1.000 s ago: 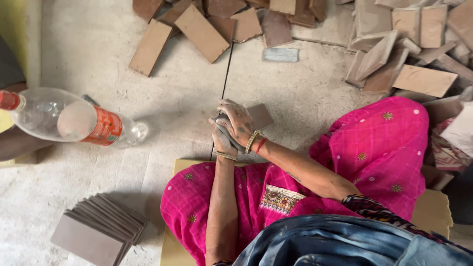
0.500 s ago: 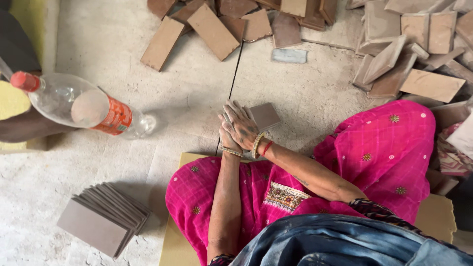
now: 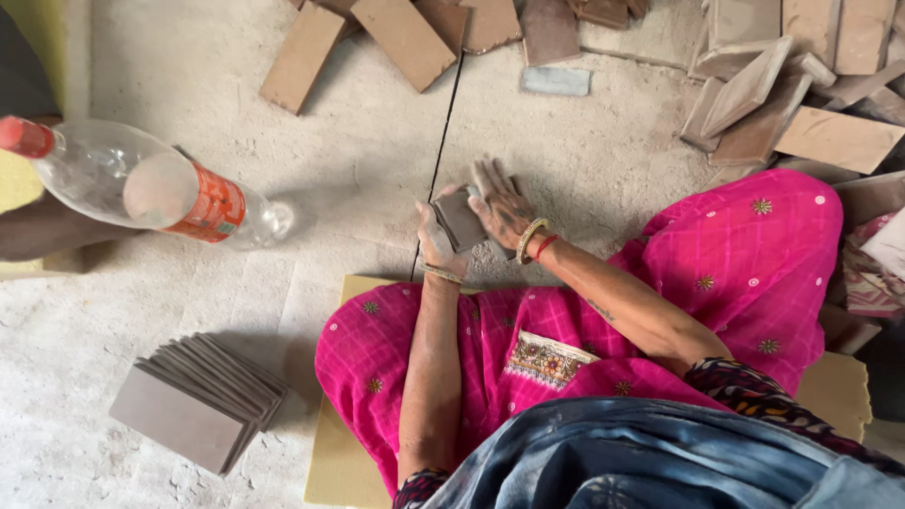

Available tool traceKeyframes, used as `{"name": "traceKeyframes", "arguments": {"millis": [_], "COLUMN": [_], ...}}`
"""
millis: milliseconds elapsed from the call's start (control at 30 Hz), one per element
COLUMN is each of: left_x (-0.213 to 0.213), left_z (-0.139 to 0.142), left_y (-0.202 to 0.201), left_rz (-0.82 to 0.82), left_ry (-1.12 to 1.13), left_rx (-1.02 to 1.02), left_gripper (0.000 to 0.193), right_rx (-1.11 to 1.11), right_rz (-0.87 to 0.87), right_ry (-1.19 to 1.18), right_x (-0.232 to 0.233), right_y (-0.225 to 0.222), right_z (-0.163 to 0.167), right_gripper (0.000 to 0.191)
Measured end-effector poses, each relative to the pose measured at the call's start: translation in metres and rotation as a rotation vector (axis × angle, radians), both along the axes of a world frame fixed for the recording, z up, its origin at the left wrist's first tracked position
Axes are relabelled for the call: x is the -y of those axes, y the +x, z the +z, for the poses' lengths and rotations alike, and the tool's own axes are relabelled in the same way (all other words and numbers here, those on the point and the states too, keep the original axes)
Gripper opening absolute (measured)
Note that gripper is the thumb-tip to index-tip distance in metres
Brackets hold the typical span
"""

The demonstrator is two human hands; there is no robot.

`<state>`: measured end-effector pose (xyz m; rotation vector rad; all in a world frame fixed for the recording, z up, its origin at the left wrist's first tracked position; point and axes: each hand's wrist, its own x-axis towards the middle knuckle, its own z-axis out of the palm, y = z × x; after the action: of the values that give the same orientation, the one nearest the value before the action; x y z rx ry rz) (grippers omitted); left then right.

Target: The person sits on the floor and smooths the edges of rectangular blocks using a sanding block. They pick up blocks from a pile, rub the edges, and place them back down, repeating the process throughout the clip.

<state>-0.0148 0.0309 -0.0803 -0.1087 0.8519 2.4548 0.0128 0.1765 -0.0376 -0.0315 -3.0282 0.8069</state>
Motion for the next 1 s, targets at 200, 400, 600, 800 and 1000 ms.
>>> {"name": "traceKeyframes", "arguments": {"millis": [200,400,600,800,1000], "left_x": [0.01,0.008,-0.003,-0.002,-0.004], "left_z": [-0.015,0.002,0.036,0.042,0.035], "left_y": [0.007,0.016,0.01,0.01,0.011], "left_rz": [0.059,0.092,-0.029,-0.003,-0.056], "left_ry": [0.29,-0.005,-0.072,-0.123,-0.305], "left_rx": [0.178,0.038,0.015,0.083,0.052], "left_gripper": [0.072,0.099,0.088,0.091,0.091], "right_rx": [-0.145,0.066,-0.015,0.008,0.003], "right_rz": [0.275,0.222,-0.055,-0.038,-0.038], "right_ry": [0.062,0.264,-0.11,-0.212,-0.092], "right_x": [0.058,-0.003,-0.062,-0.024,-0.011], "right_y": [-0.007,-0.013,0.003,0.018,0.01], "right_z": [0.01,0.003,-0.018,-0.035,-0.039], "right_gripper": [0.08,0.069,0.078,0.095,0.095]}}
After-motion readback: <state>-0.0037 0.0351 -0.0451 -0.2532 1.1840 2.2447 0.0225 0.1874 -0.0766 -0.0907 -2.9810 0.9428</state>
